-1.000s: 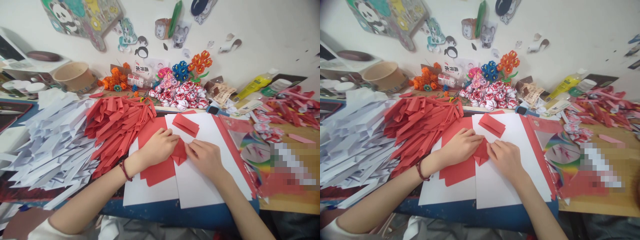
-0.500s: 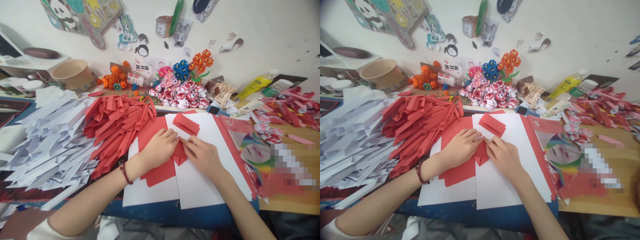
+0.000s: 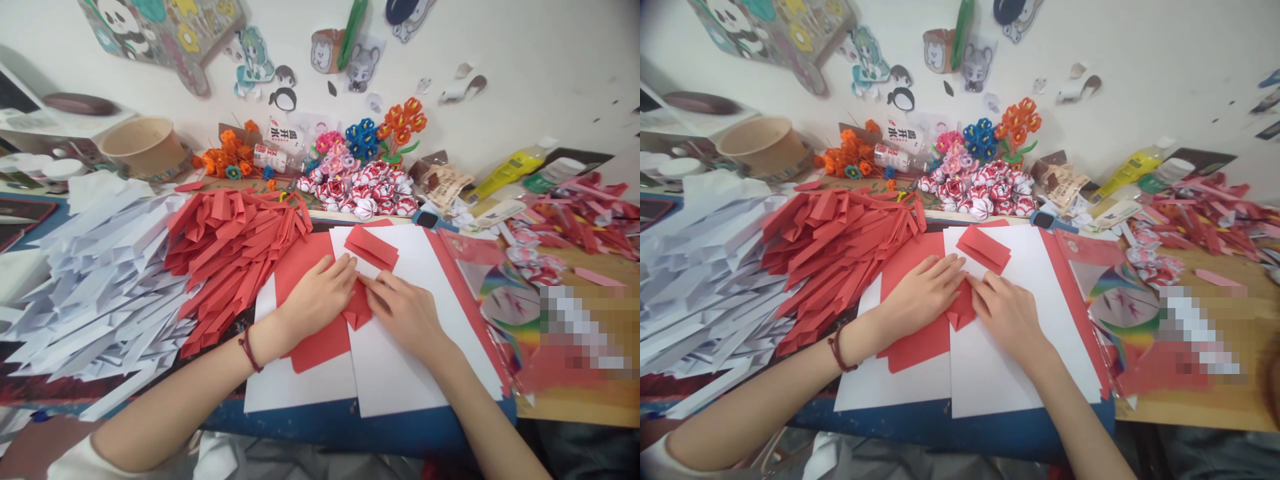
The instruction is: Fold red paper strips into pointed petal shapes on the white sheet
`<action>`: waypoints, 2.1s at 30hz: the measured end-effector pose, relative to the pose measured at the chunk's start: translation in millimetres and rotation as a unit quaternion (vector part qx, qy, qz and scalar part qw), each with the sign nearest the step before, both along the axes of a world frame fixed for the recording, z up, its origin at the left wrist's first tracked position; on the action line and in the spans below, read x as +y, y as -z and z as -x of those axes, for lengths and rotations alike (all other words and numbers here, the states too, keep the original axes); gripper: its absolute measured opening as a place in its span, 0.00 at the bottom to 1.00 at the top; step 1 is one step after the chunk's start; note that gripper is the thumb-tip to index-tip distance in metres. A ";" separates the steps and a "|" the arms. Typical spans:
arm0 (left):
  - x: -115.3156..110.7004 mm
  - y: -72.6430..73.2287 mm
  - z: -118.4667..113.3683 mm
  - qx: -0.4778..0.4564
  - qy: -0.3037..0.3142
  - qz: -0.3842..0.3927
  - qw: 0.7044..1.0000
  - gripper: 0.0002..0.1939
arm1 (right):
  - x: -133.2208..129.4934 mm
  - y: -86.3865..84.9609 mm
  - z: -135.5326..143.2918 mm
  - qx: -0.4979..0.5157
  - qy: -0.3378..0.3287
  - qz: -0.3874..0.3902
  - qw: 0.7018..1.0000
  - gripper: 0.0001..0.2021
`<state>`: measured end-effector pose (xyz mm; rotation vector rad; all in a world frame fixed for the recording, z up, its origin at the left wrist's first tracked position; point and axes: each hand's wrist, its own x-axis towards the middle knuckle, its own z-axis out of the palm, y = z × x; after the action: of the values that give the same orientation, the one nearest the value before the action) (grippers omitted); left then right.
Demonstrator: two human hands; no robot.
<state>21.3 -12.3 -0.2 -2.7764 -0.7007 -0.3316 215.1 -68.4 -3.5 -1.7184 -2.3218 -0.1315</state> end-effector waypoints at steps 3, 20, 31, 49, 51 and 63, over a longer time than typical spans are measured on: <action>-0.9 -5.1 -0.1 0.017 0.018 -0.007 1.000 0.18 | -0.5 -0.5 1.6 -0.020 0.016 -0.001 1.000 0.17; 12.3 -13.2 15.8 -0.101 -0.037 0.078 0.991 0.16 | 1.4 0.4 1.5 0.077 0.048 0.031 0.995 0.15; 10.1 -21.3 23.4 -0.077 -0.067 0.295 0.950 0.27 | 42.5 -29.6 -5.8 0.168 -0.088 0.163 0.968 0.08; 2.5 -18.7 11.7 -0.132 -0.070 0.413 0.899 0.16 | 51.6 -13.1 -15.2 0.367 -0.056 0.230 0.899 0.14; 2.4 -21.6 13.0 -0.134 -0.073 0.426 0.892 0.17 | 50.5 -13.0 -13.7 0.415 -0.035 0.235 0.878 0.16; 16.3 -35.0 36.7 -0.238 -0.153 0.423 0.861 0.09 | 47.1 -12.6 -10.5 0.495 -0.038 0.348 0.795 0.17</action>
<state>-15.4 4.0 34.7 -3.2932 -1.7507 -0.8239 225.6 -21.2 9.1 -1.3449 -1.6272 1.4348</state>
